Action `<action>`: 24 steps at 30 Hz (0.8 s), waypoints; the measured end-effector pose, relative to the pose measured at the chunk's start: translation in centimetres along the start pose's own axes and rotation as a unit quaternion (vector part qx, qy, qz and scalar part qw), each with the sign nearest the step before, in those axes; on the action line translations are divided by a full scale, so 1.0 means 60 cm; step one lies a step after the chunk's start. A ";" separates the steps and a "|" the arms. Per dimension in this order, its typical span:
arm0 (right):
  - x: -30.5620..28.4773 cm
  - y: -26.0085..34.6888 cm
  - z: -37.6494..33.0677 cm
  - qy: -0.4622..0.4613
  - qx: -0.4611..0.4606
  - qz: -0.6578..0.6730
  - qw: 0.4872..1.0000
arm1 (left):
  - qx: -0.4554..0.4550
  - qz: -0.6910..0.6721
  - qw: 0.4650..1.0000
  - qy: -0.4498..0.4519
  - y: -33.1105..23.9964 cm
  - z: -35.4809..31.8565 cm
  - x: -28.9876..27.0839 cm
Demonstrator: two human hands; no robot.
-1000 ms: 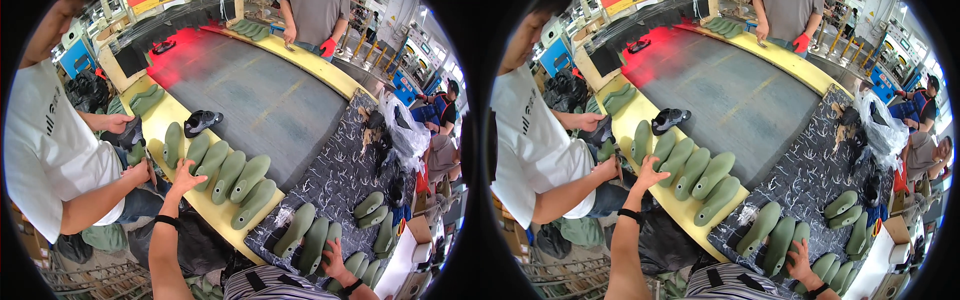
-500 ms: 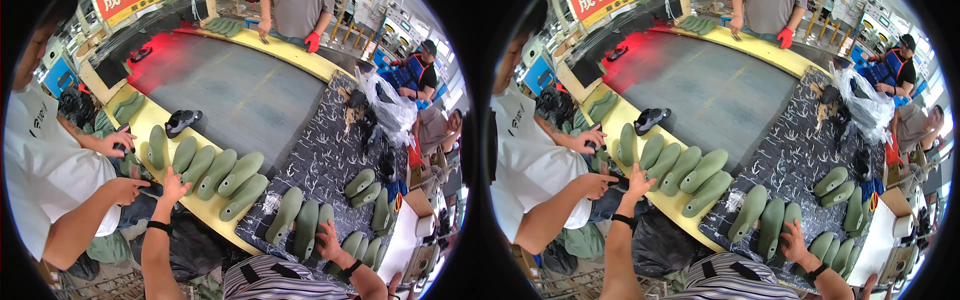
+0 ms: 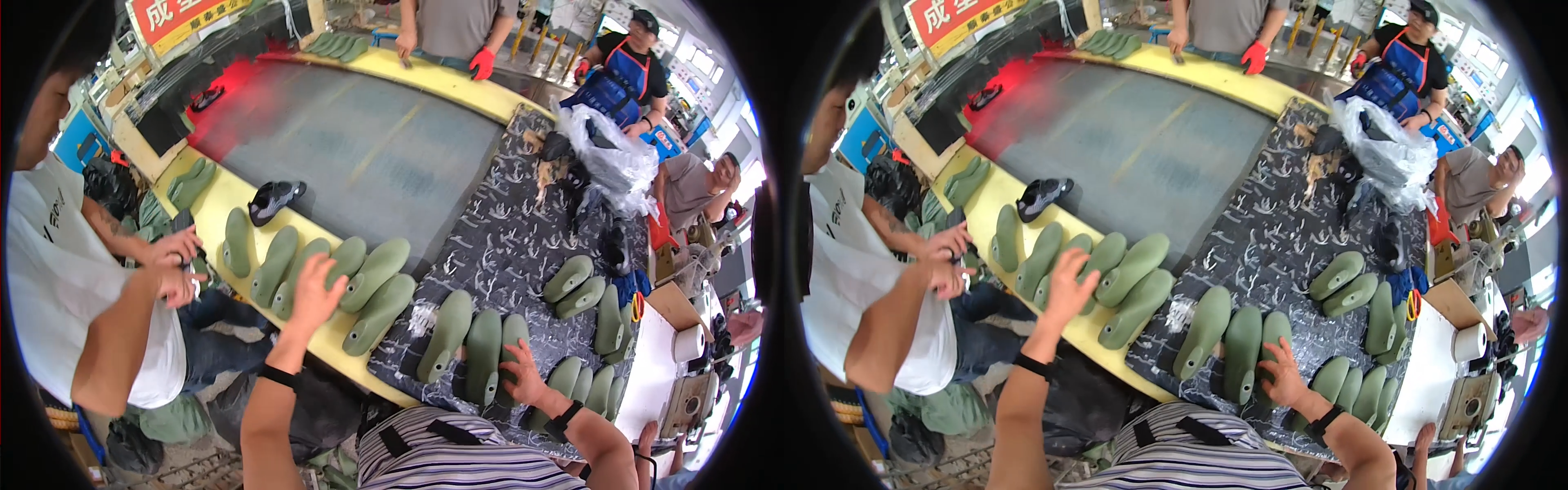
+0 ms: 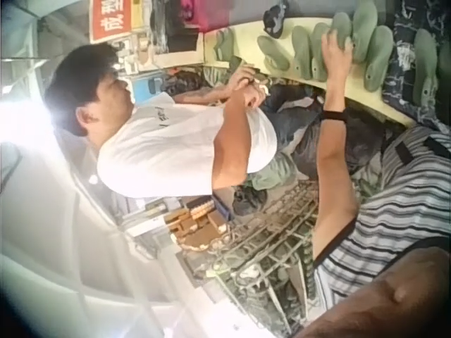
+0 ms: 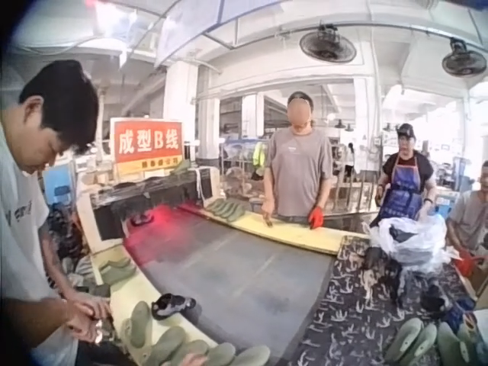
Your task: Sorting and arranging green plastic shoe lasts on a conveyor belt and factory assembly table.
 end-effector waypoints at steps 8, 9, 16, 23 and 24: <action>0.029 -0.024 -0.001 -0.018 -0.032 -0.002 0.999 | -0.073 0.117 0.969 0.204 0.010 -0.039 0.123; 0.030 -0.025 -0.002 -0.022 -0.035 0.005 0.999 | -0.068 0.117 0.967 0.214 0.008 -0.047 0.120; 0.037 -0.029 -0.012 -0.024 -0.033 0.016 0.999 | -0.127 0.136 0.962 0.201 0.021 -0.125 0.047; 0.011 -0.031 -0.024 -0.068 -0.037 -0.048 0.996 | -0.014 0.068 0.996 0.055 -0.104 -0.090 0.094; 0.019 -0.038 -0.017 -0.066 -0.038 -0.006 0.997 | -0.002 0.022 0.998 0.054 -0.129 -0.093 0.109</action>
Point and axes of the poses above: each hand's wrist, its own z-axis towards the middle knuckle, its own x-axis out of the palm, y = z × x, the point moved 5 cm from there along z, towards the middle knuckle, and after that the axes turned 1 degree about -y, right-handed, at the moved point
